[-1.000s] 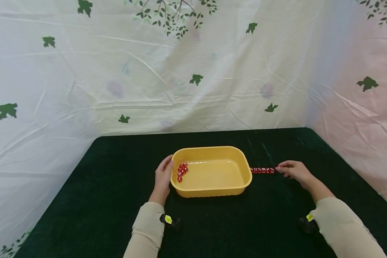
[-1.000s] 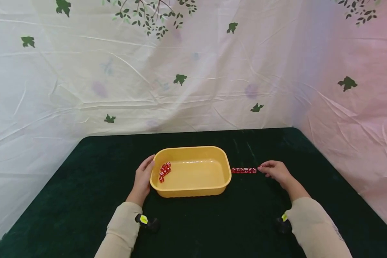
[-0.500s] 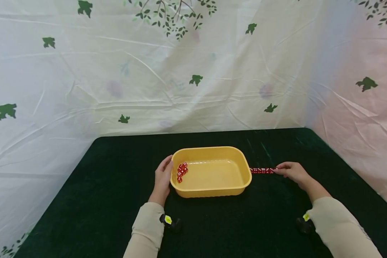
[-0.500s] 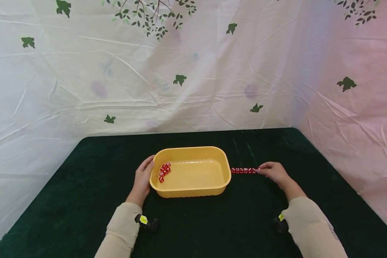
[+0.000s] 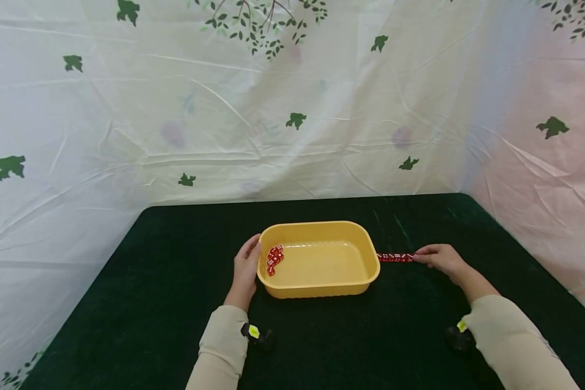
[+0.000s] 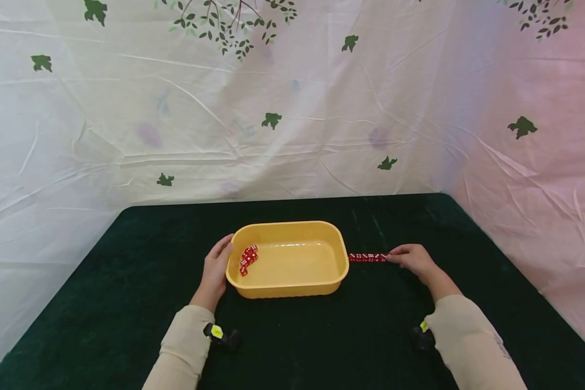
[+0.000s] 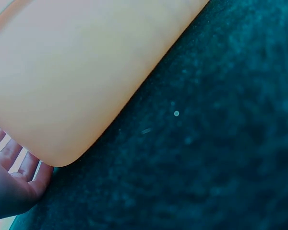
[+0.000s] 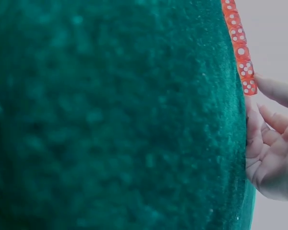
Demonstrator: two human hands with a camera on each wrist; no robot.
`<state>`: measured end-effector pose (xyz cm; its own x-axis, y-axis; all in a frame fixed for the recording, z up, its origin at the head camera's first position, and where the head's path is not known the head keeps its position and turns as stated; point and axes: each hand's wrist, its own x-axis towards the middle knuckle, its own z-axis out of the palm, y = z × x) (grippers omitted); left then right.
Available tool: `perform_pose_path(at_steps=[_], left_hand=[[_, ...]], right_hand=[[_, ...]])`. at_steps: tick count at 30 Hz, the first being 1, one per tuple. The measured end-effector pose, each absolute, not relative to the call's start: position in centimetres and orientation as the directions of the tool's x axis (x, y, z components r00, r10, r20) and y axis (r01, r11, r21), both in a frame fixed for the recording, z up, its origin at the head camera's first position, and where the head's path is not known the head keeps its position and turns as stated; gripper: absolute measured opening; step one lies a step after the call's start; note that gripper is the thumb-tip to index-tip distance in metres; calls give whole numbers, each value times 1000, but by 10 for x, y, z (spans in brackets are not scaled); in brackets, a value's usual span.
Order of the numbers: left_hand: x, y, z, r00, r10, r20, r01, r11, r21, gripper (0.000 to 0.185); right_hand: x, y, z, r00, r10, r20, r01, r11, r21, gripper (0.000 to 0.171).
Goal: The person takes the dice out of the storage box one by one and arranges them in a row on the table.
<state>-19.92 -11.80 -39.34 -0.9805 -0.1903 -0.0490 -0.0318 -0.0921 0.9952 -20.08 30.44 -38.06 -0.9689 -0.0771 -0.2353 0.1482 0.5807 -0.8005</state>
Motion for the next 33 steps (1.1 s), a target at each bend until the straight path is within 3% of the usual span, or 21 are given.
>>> perform_pose_path(at_steps=[16, 33], left_hand=[[-202, -120, -395, -981, -178, -82, -62, -116, 991, 35], [-203, -120, -396, -981, -181, -71, -53, -105, 993, 35]], right_hand=[[-208, 308, -358, -958, -94, -271, 167, 588, -792, 47], [-229, 282, -321, -982, -82, -170, 82, 626, -775, 53]])
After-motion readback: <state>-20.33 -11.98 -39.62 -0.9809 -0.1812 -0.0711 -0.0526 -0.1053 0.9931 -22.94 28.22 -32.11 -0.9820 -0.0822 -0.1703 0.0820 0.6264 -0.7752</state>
